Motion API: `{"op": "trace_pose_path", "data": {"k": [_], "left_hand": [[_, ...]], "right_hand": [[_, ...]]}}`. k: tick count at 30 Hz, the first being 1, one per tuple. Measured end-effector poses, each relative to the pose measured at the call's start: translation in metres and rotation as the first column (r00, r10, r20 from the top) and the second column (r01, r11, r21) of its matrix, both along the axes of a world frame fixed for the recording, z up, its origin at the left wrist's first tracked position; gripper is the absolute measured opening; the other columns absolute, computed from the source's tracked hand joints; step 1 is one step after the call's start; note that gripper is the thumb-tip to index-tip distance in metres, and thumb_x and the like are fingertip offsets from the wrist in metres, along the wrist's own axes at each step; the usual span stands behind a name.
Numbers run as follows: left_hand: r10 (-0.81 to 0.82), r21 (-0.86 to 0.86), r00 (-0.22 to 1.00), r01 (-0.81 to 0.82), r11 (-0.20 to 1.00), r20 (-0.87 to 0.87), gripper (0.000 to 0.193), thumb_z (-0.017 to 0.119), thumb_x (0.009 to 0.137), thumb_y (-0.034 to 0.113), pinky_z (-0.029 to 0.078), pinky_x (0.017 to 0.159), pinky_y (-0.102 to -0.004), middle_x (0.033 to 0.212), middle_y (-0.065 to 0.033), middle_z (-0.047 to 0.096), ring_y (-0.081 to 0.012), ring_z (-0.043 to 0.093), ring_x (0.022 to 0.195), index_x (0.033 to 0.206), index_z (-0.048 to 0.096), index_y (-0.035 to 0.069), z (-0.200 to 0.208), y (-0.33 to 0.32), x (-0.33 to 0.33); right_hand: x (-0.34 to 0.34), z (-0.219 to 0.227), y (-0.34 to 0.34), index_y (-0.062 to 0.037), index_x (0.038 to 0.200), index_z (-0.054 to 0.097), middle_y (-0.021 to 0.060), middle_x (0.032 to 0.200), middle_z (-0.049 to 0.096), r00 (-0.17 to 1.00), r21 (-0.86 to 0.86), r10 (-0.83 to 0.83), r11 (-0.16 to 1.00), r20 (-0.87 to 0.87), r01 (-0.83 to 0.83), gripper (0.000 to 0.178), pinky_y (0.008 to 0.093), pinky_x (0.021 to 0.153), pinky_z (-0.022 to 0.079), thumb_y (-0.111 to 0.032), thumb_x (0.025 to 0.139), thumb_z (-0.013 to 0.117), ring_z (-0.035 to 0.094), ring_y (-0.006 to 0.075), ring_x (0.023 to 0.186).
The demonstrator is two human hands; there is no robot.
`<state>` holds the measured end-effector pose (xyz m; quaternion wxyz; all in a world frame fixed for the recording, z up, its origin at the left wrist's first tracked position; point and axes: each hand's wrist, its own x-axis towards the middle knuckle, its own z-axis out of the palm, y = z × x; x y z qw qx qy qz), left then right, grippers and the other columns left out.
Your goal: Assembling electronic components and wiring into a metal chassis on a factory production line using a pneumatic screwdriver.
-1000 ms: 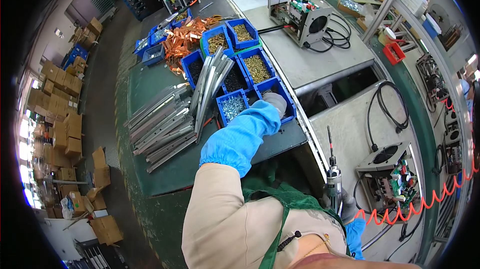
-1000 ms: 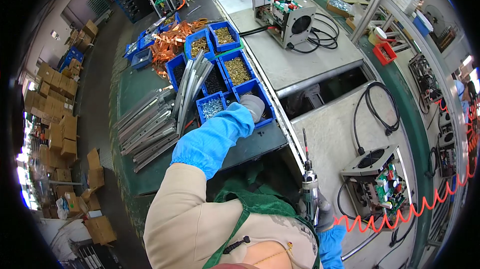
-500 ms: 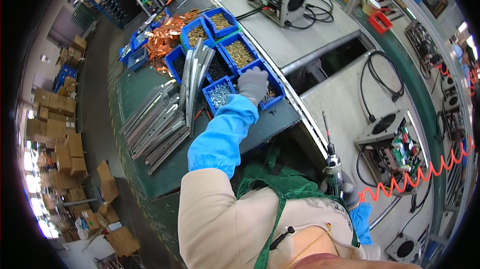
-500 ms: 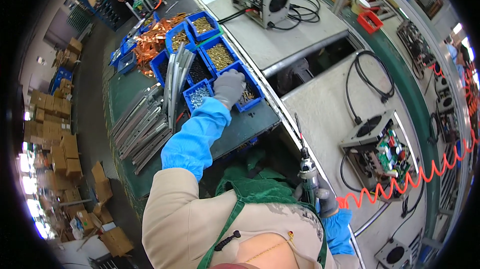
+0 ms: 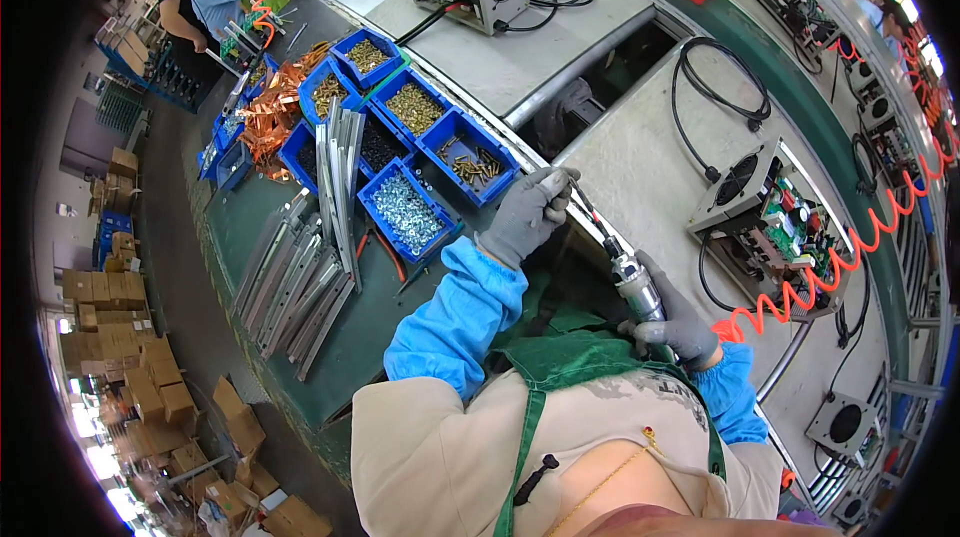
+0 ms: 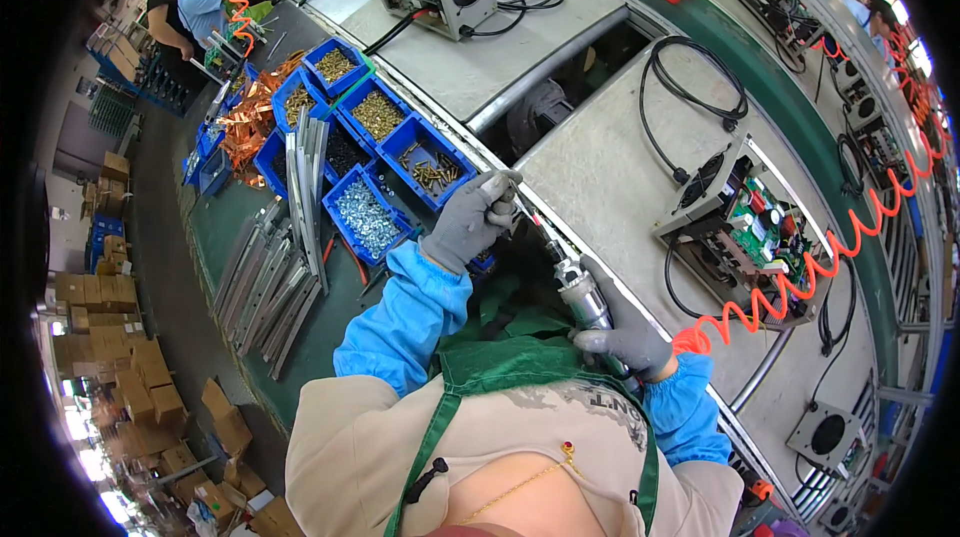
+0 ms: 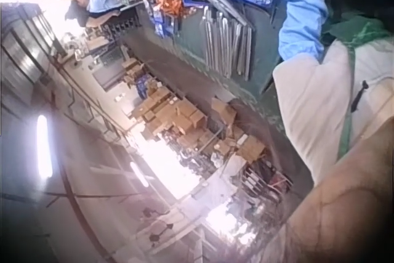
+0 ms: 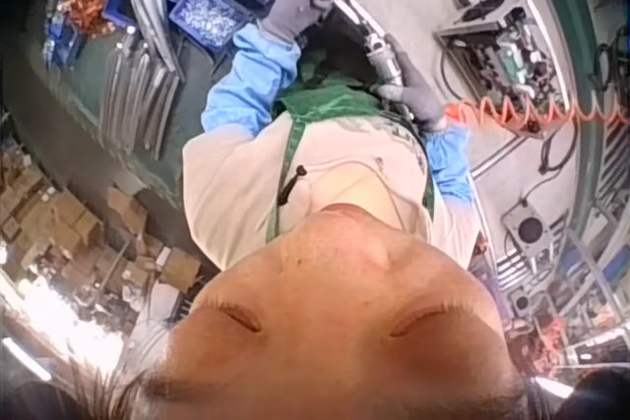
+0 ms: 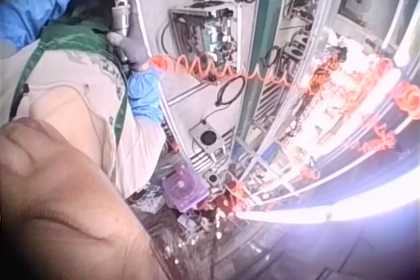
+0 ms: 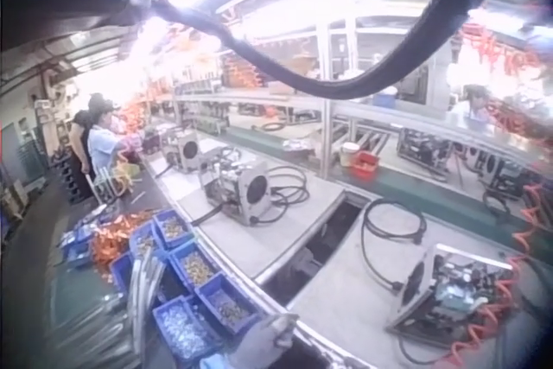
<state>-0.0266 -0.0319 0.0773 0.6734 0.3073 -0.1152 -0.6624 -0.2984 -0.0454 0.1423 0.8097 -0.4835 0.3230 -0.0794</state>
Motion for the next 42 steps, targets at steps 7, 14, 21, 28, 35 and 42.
{"op": "trace_pose_path", "data": {"k": [7,14,21,28,35,42], "left_hand": [[-0.171,0.095,0.873,0.143,0.985,0.457,0.024,0.053,0.095,0.022,0.036,0.053,-0.0172,0.076,0.0017,0.053,-0.0039,0.044,0.064,0.101,0.063,0.000,0.025,-0.004,0.012],[-0.433,0.266,0.345,0.436,0.860,0.833,0.027,0.060,0.090,0.028,0.040,0.053,-0.0200,0.071,0.0012,0.059,-0.0049,0.050,0.062,0.089,0.067,0.003,0.055,-0.021,0.050],[-0.353,0.213,0.509,0.313,0.925,0.785,0.027,0.058,0.092,0.029,0.040,0.057,-0.0193,0.073,0.0031,0.057,-0.0045,0.047,0.063,0.089,0.067,0.004,0.028,-0.006,0.049],[-0.007,0.120,0.764,-0.092,0.989,0.645,0.036,0.050,0.096,0.036,0.042,0.059,-0.0209,0.079,-0.0004,0.060,-0.0075,0.052,0.065,0.101,0.067,0.005,0.008,0.021,0.029],[-0.534,-0.168,-0.337,-0.925,0.340,0.775,0.030,0.055,0.085,0.022,0.048,0.085,-0.0462,0.108,-0.0162,0.058,-0.0341,0.058,0.102,0.112,0.062,0.010,-0.029,0.135,0.231],[-0.709,0.238,-0.114,-0.895,0.377,0.696,0.030,0.050,0.090,0.029,0.049,0.083,-0.0461,0.089,-0.0167,0.067,-0.0386,0.064,0.092,0.104,0.063,0.006,-0.028,0.161,0.276]], "right_hand": [[-0.011,-0.009,-0.004,-0.0131,0.151,0.011,0.0136,0.120,0.048,0.996,-0.079,0.056,0.995,-0.070,-0.061,0.117,0.0309,0.056,0.052,-0.021,0.057,0.080,0.061,0.0207,0.072],[-0.016,0.000,-0.005,-0.0123,0.149,0.024,0.0093,0.116,0.050,0.997,0.219,0.068,0.973,0.025,-0.071,0.104,0.0315,0.068,0.050,-0.015,0.059,0.076,0.055,0.0157,0.079],[0.015,0.006,0.000,-0.0122,0.149,0.018,0.0107,0.116,0.048,0.997,0.106,0.073,0.992,-0.037,-0.069,0.106,0.0312,0.057,0.051,-0.015,0.059,0.073,0.058,0.0191,0.066],[0.040,-0.002,-0.005,-0.0120,0.150,0.017,0.0125,0.115,0.048,0.994,0.137,0.109,0.985,-0.011,-0.106,0.109,0.0319,0.056,0.052,-0.017,0.058,0.075,0.058,0.0205,0.060],[0.044,-0.002,-0.008,-0.0141,0.150,0.017,0.0137,0.109,0.052,1.000,0.157,-0.004,0.988,-0.021,0.007,0.111,0.0328,0.055,0.054,-0.021,0.056,0.075,0.060,0.0231,0.056],[0.036,-0.001,-0.011,-0.0159,0.150,0.016,0.0140,0.107,0.054,0.998,0.147,0.005,0.989,-0.064,0.005,0.112,0.0328,0.053,0.053,-0.023,0.056,0.076,0.061,0.0231,0.058]]}}
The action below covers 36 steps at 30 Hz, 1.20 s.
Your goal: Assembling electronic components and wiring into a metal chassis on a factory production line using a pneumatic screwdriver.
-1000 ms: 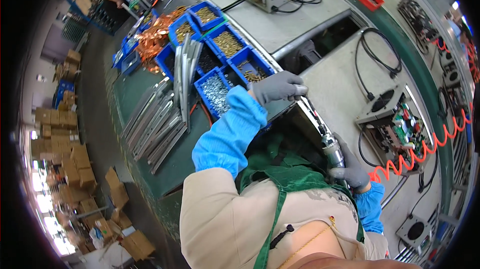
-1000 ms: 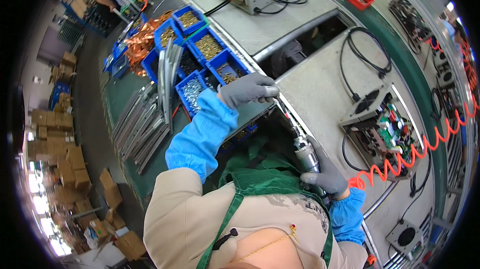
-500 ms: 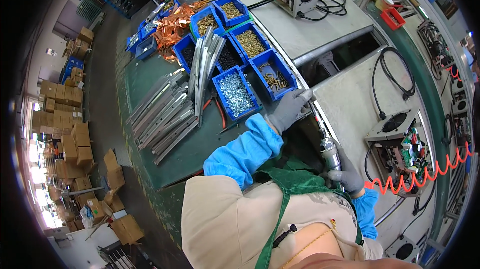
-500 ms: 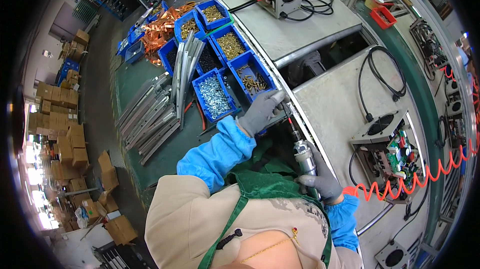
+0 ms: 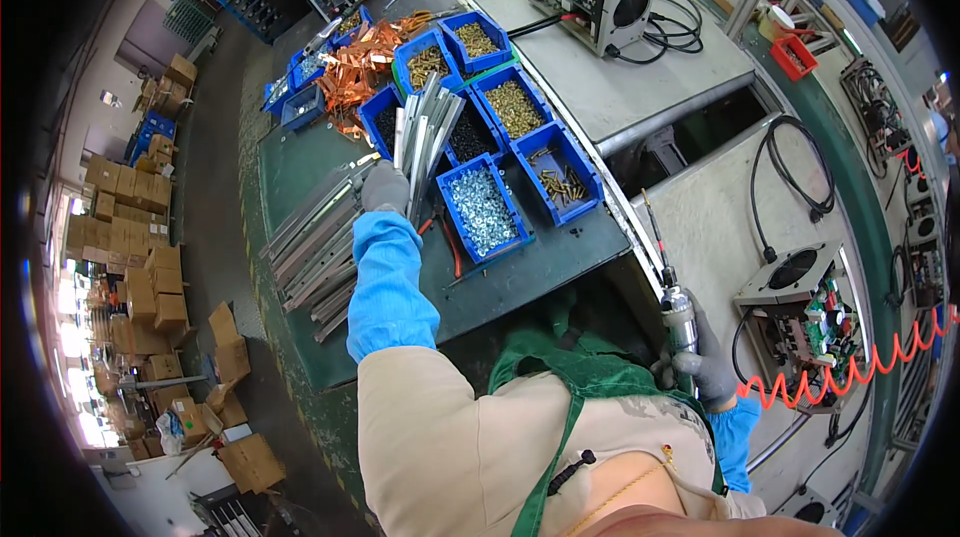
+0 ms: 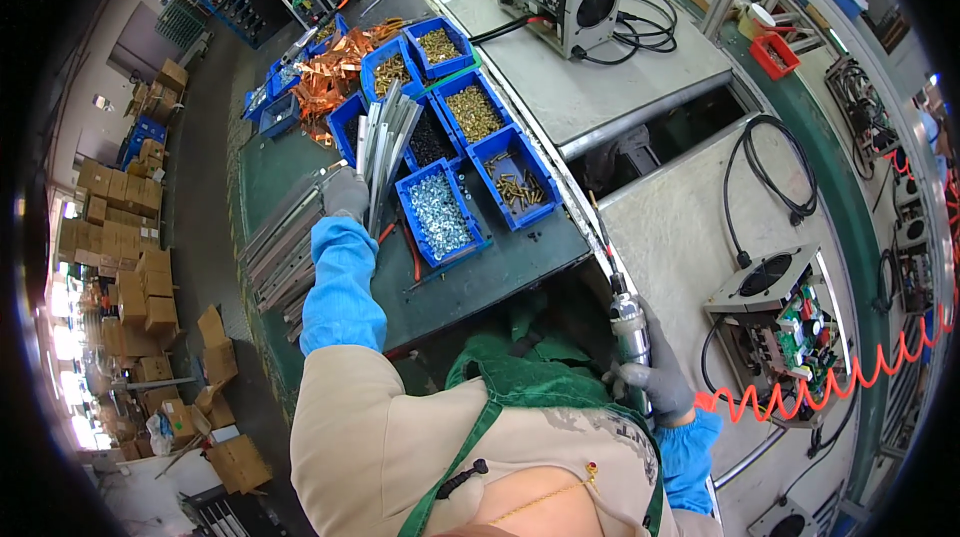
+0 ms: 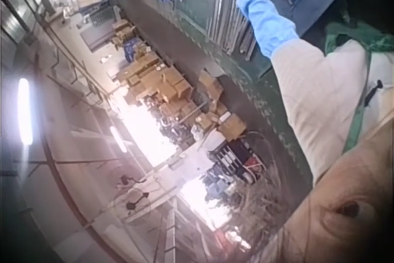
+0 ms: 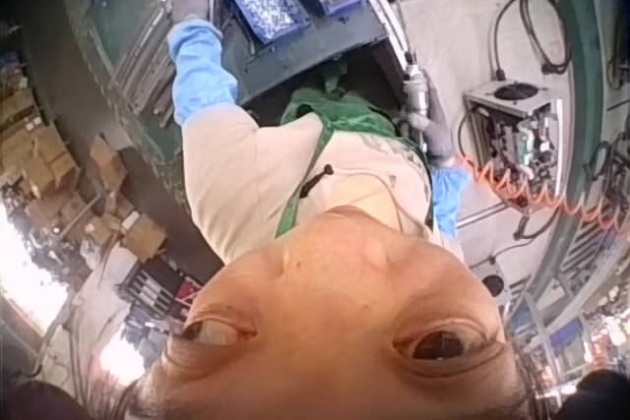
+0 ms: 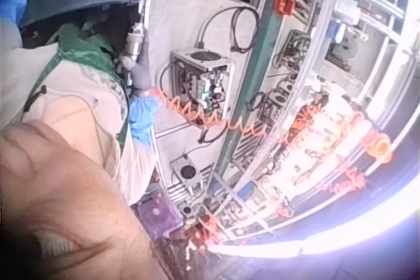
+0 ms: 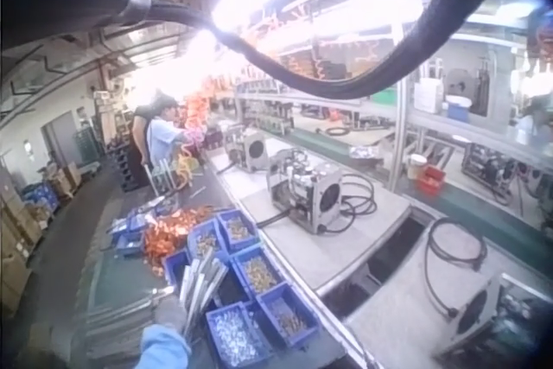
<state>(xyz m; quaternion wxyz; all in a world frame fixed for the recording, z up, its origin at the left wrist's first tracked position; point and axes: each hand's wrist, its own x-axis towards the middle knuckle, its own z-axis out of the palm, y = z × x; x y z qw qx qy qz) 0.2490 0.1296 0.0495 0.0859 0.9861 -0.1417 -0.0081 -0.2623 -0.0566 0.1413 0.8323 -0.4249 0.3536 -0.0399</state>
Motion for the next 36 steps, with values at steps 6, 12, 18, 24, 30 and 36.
{"op": "trace_pose_path", "data": {"k": [6,12,18,24,30,36], "left_hand": [[-0.196,-0.536,0.955,0.289,0.793,0.225,0.020,0.051,0.086,0.015,0.051,0.068,-0.0367,0.089,-0.0172,0.067,-0.0302,0.064,0.075,0.094,0.063,0.001,0.083,-0.043,-0.061],[-0.855,-0.921,0.344,-0.141,0.362,-0.388,0.028,0.047,0.091,0.008,0.039,0.054,-0.0180,0.094,-0.0114,0.066,-0.0054,0.049,0.061,0.115,0.059,0.002,0.103,-0.143,-0.193],[-0.865,-0.736,-0.097,-0.485,0.473,-0.492,0.036,0.049,0.090,0.008,0.035,0.047,-0.0173,0.091,-0.0108,0.062,-0.0044,0.043,0.060,0.126,0.046,0.002,0.030,-0.225,-0.299],[-0.701,-0.681,0.001,-0.238,0.693,-0.713,0.024,0.056,0.092,0.024,0.033,0.043,-0.0195,0.074,-0.0039,0.060,-0.0056,0.042,0.052,0.103,0.059,0.003,-0.047,-0.253,-0.359],[-0.634,-0.622,0.026,-0.230,0.748,-0.773,0.022,0.054,0.095,0.023,0.041,0.046,-0.0240,0.084,-0.0103,0.064,-0.0121,0.051,0.054,0.098,0.054,0.001,-0.098,-0.250,-0.369],[-0.661,-0.763,0.383,-0.297,0.574,-0.646,0.041,0.063,0.085,0.014,0.051,0.070,-0.0301,0.095,-0.0175,0.057,-0.0218,0.059,0.084,0.115,0.047,-0.010,-0.076,-0.217,-0.358]], "right_hand": [[-0.034,0.008,0.017,-0.0131,0.146,0.024,0.0094,0.074,0.056,0.977,-0.110,-0.209,0.973,-0.044,0.203,0.109,0.0333,0.057,0.055,-0.035,0.055,0.079,0.059,0.0206,0.056],[-0.072,0.009,0.030,-0.0082,0.144,0.027,0.0086,0.071,0.057,0.932,-0.168,-0.361,0.918,0.015,0.359,0.107,0.0310,0.056,0.055,-0.042,0.055,0.078,0.059,0.0182,0.055],[-0.119,0.021,0.057,-0.0114,0.145,0.026,0.0084,0.071,0.058,0.828,-0.191,-0.560,0.811,0.022,0.553,0.111,0.0303,0.055,0.055,-0.040,0.053,0.079,0.060,0.0191,0.055],[-0.161,0.027,0.095,-0.0105,0.147,0.023,0.0086,0.071,0.058,0.671,-0.163,-0.737,0.655,0.074,0.738,0.110,0.0338,0.061,0.057,-0.037,0.056,0.080,0.058,0.0178,0.050],[-0.192,0.014,0.117,-0.0125,0.148,0.016,0.0095,0.073,0.058,0.542,-0.088,-0.828,0.535,0.141,0.840,0.111,0.0361,0.066,0.057,-0.028,0.058,0.078,0.059,0.0194,0.052],[-0.201,0.013,0.127,-0.0110,0.147,0.019,0.0087,0.073,0.058,0.485,-0.112,-0.866,0.474,0.124,0.874,0.110,0.0354,0.065,0.057,-0.034,0.058,0.080,0.058,0.0185,0.051]]}}
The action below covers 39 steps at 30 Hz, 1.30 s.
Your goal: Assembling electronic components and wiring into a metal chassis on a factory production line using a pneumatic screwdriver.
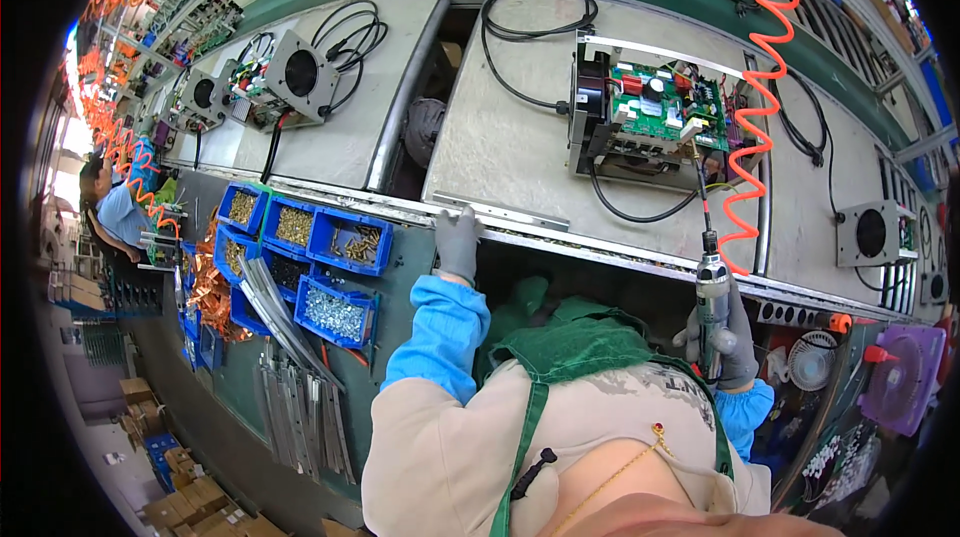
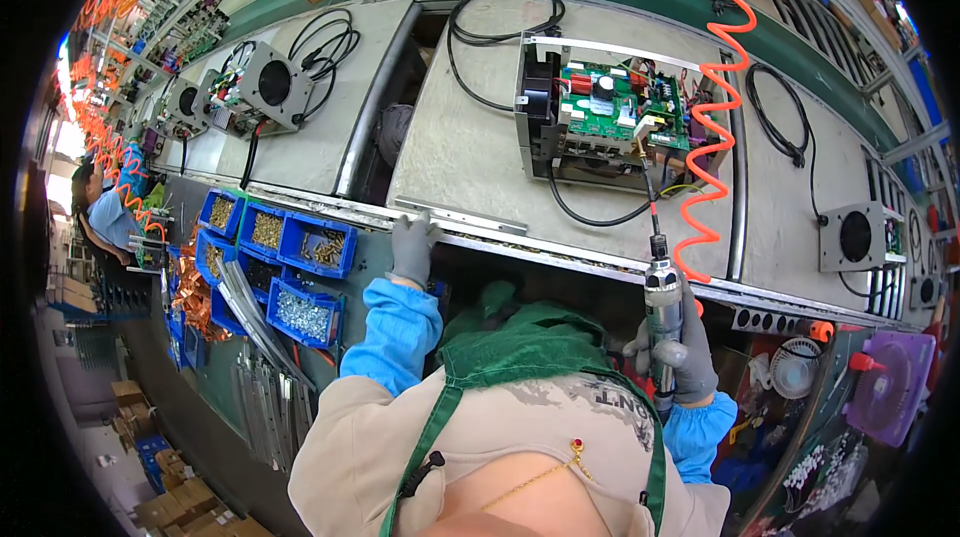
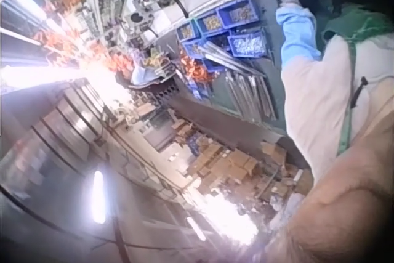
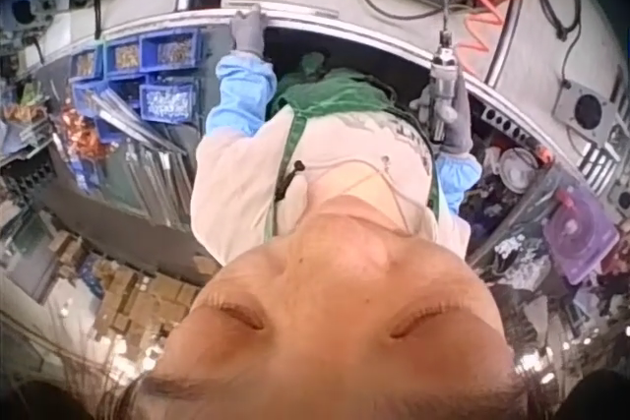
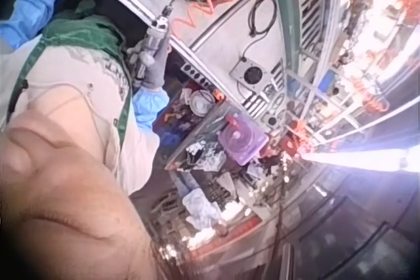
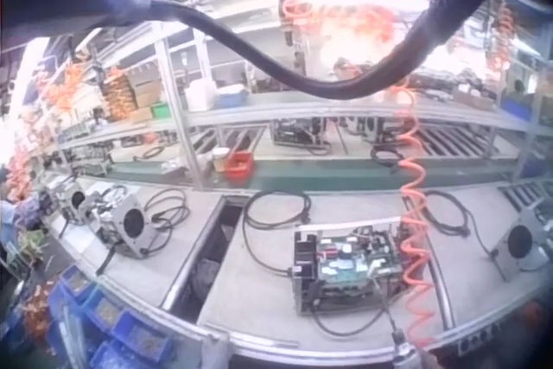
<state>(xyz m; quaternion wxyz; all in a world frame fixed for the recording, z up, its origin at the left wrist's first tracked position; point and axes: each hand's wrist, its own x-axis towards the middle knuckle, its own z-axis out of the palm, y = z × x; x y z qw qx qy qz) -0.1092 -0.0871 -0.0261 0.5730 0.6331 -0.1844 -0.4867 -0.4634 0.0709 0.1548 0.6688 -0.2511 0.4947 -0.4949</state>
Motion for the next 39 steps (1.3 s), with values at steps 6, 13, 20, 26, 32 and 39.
{"op": "trace_pose_path", "data": {"k": [6,13,20,26,32,39], "left_hand": [[-0.367,0.345,-0.114,0.666,0.662,0.923,0.034,0.069,0.074,0.014,0.046,0.090,-0.0401,0.103,-0.0117,0.061,-0.0302,0.053,0.105,0.107,0.064,0.011,0.030,-0.021,0.014],[-0.395,0.758,-0.647,0.573,0.311,0.652,0.027,0.063,0.080,0.017,0.047,0.081,-0.0409,0.100,-0.0108,0.060,-0.0300,0.058,0.099,0.106,0.060,0.012,0.036,-0.053,0.011],[-0.545,0.303,-0.225,0.951,0.057,0.808,0.023,0.060,0.083,0.016,0.048,0.076,-0.0443,0.095,-0.0151,0.057,-0.0367,0.057,0.087,0.104,0.057,0.008,0.109,-0.027,-0.035],[0.040,0.135,-0.162,0.915,0.379,0.986,0.021,0.059,0.085,0.013,0.048,0.066,-0.0450,0.092,-0.0115,0.056,-0.0327,0.058,0.080,0.107,0.058,0.012,0.195,-0.074,-0.131],[-0.070,0.308,-0.308,0.854,0.419,0.949,0.020,0.059,0.086,0.014,0.051,0.072,-0.0438,0.098,-0.0116,0.057,-0.0320,0.061,0.088,0.105,0.060,0.013,0.219,-0.085,-0.182],[-0.070,-0.034,0.039,0.996,0.076,0.997,0.022,0.059,0.085,0.011,0.050,0.072,-0.0423,0.097,-0.0132,0.058,-0.0345,0.060,0.087,0.106,0.061,0.011,0.228,-0.077,-0.235]], "right_hand": [[0.019,-0.002,-0.004,-0.0109,0.146,0.022,0.0084,0.072,0.058,0.999,-0.027,-0.005,1.000,0.036,0.006,0.110,0.0357,0.064,0.057,-0.038,0.058,0.082,0.058,0.0183,0.049],[0.033,0.003,-0.003,-0.0137,0.150,0.012,0.0114,0.072,0.058,0.998,-0.030,-0.016,0.999,0.064,0.018,0.117,0.0359,0.064,0.056,-0.029,0.058,0.081,0.060,0.0213,0.052],[0.027,0.014,0.030,-0.0107,0.146,0.022,0.0096,0.071,0.059,0.953,-0.137,-0.300,0.943,0.044,0.303,0.110,0.0361,0.062,0.057,-0.037,0.060,0.086,0.060,0.0181,0.050],[0.021,0.042,0.059,-0.0086,0.146,0.018,0.0097,0.068,0.058,0.903,-0.189,-0.429,0.888,-0.008,0.420,0.121,0.0364,0.056,0.057,-0.045,0.054,0.088,0.060,0.0186,0.050],[-0.009,0.075,0.123,-0.0060,0.145,0.018,0.0158,0.076,0.059,0.823,-0.264,-0.545,0.827,-0.159,0.496,0.111,0.0358,0.048,0.054,-0.024,0.057,0.084,0.058,0.0208,0.047],[-0.014,0.104,0.140,-0.0041,0.139,0.024,0.0186,0.069,0.056,0.698,-0.113,-0.713,0.690,0.066,0.715,0.094,0.0418,0.046,0.053,-0.020,0.067,0.081,0.057,0.0282,0.045]]}}
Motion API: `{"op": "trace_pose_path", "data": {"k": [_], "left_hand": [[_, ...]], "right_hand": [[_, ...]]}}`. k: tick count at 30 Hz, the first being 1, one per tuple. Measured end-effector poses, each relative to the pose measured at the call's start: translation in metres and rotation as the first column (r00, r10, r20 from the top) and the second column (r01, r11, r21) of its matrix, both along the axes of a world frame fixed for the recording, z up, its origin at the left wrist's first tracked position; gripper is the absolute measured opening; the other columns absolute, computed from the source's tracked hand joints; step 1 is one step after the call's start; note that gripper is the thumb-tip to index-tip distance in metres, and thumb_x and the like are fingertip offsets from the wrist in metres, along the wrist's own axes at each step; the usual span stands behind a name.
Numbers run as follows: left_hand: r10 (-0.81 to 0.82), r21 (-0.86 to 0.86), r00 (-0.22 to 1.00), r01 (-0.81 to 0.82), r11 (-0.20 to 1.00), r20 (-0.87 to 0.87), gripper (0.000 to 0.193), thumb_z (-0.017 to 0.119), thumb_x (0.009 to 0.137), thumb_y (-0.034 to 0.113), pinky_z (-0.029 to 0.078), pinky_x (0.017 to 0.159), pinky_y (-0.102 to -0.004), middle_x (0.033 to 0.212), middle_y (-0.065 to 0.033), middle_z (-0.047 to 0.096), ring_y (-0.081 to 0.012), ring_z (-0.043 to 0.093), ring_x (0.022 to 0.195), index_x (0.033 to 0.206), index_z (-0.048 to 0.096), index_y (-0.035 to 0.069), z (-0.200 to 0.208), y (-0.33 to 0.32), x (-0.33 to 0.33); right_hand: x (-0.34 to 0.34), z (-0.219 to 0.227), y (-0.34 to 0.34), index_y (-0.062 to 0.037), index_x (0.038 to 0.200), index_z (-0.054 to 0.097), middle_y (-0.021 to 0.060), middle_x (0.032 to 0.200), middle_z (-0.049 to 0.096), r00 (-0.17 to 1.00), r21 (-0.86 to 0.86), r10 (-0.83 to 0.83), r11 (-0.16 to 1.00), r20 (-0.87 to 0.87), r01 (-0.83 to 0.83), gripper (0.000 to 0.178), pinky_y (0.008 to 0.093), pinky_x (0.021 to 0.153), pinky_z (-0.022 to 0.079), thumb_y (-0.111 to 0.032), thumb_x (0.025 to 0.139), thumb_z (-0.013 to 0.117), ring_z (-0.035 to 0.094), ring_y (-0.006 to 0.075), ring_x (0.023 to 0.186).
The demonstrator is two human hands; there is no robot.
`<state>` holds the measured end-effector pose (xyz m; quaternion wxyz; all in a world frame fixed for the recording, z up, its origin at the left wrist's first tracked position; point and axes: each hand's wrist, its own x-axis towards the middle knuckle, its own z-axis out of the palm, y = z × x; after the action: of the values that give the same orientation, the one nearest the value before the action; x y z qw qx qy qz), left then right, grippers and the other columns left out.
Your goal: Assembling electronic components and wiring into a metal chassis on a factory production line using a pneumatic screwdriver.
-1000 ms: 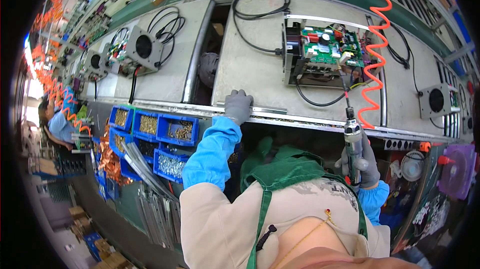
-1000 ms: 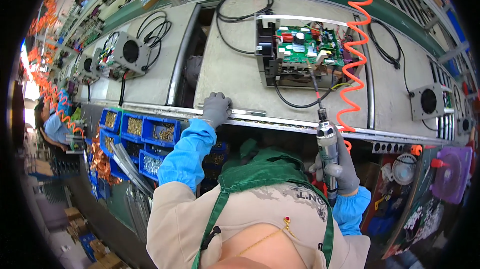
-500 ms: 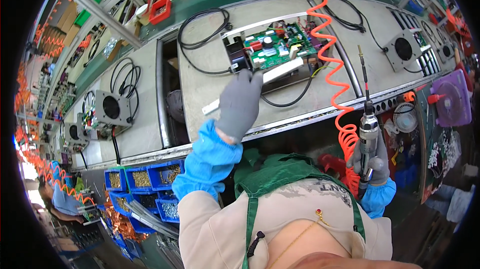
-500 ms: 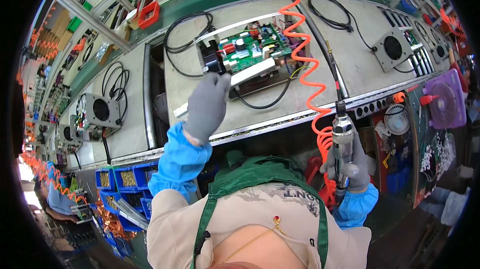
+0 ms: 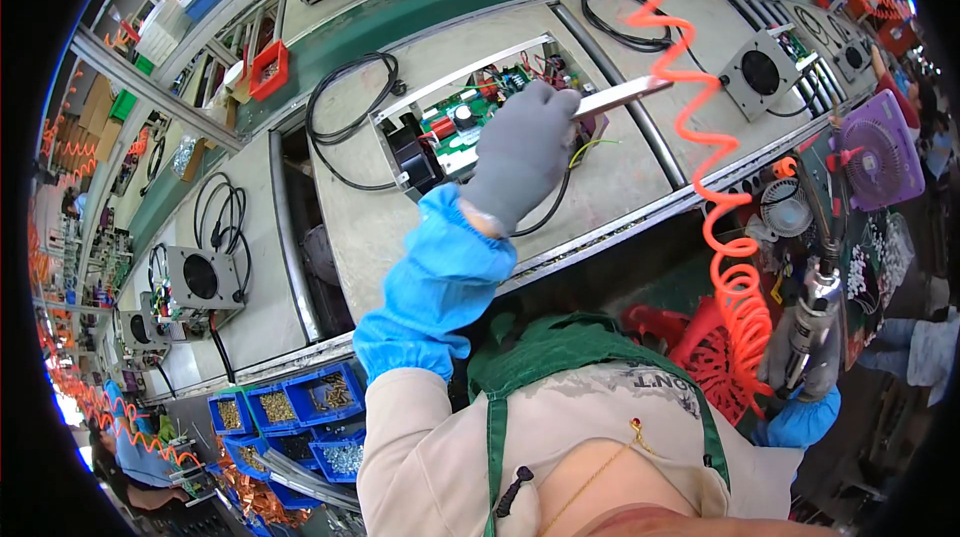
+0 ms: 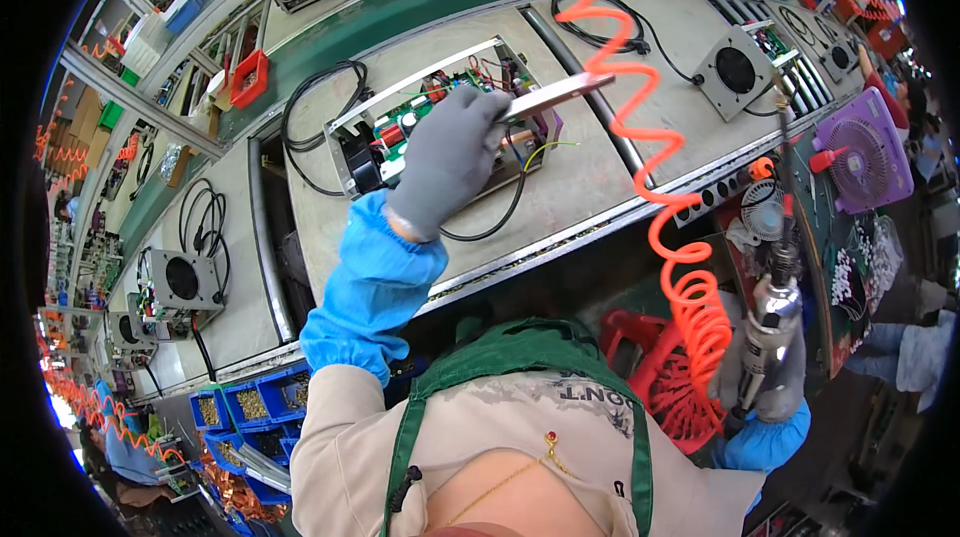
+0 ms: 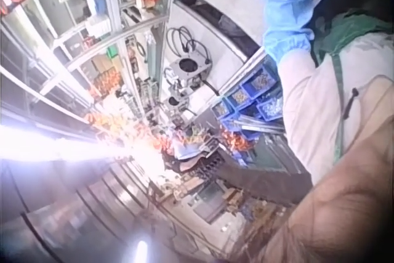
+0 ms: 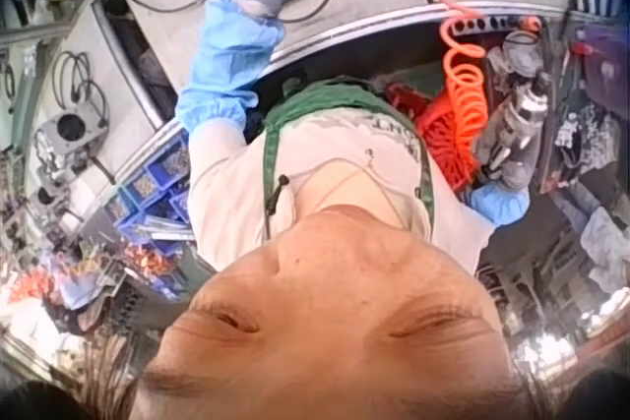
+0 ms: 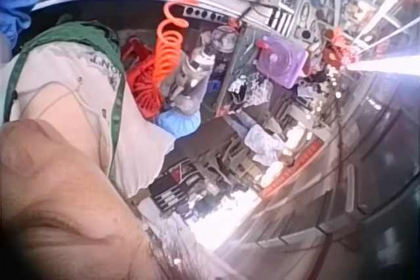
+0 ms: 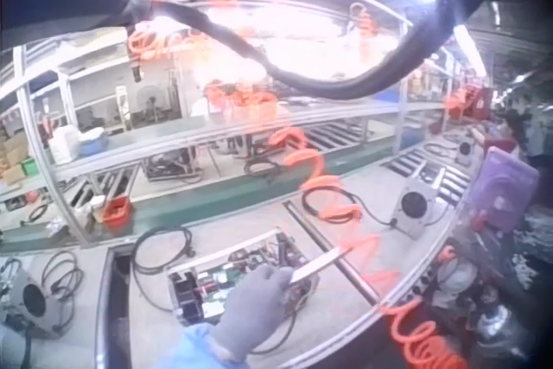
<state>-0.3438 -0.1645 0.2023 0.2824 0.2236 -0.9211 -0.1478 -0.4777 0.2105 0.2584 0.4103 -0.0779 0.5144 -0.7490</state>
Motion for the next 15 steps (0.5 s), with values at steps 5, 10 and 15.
{"op": "trace_pose_path", "data": {"k": [5,10,15], "left_hand": [[0.241,-0.071,0.930,-0.230,0.971,0.277,0.023,0.058,0.083,0.009,0.051,0.072,-0.0432,0.097,-0.0113,0.059,-0.0327,0.061,0.089,0.105,0.063,0.014,-0.003,-0.012,0.006],[0.175,0.018,0.983,-0.176,0.984,0.046,0.017,0.060,0.084,0.015,0.052,0.071,-0.0418,0.094,-0.0103,0.059,-0.0305,0.062,0.087,0.100,0.065,0.014,-0.025,-0.024,0.036],[0.244,-0.020,0.959,-0.244,0.970,0.145,0.021,0.060,0.083,0.014,0.052,0.072,-0.0424,0.095,-0.0100,0.060,-0.0308,0.062,0.088,0.104,0.065,0.016,-0.029,-0.028,0.043]], "right_hand": [[-0.008,-0.016,-0.025,-0.0079,0.148,0.012,0.0156,0.083,0.060,0.937,0.039,0.340,0.940,-0.078,-0.338,0.120,0.0403,0.057,0.056,-0.005,0.048,0.078,0.062,0.0266,0.054],[-0.013,-0.032,-0.046,-0.0082,0.148,0.014,0.0148,0.082,0.060,0.892,0.127,0.448,0.890,-0.063,-0.438,0.117,0.0359,0.054,0.055,-0.004,0.045,0.069,0.061,0.0236,0.055],[-0.016,-0.047,-0.065,-0.0130,0.149,0.017,0.0134,0.101,0.055,0.817,0.064,0.575,0.815,0.034,-0.576,0.116,0.0348,0.051,0.052,0.000,0.046,0.068,0.062,0.0228,0.063]]}}
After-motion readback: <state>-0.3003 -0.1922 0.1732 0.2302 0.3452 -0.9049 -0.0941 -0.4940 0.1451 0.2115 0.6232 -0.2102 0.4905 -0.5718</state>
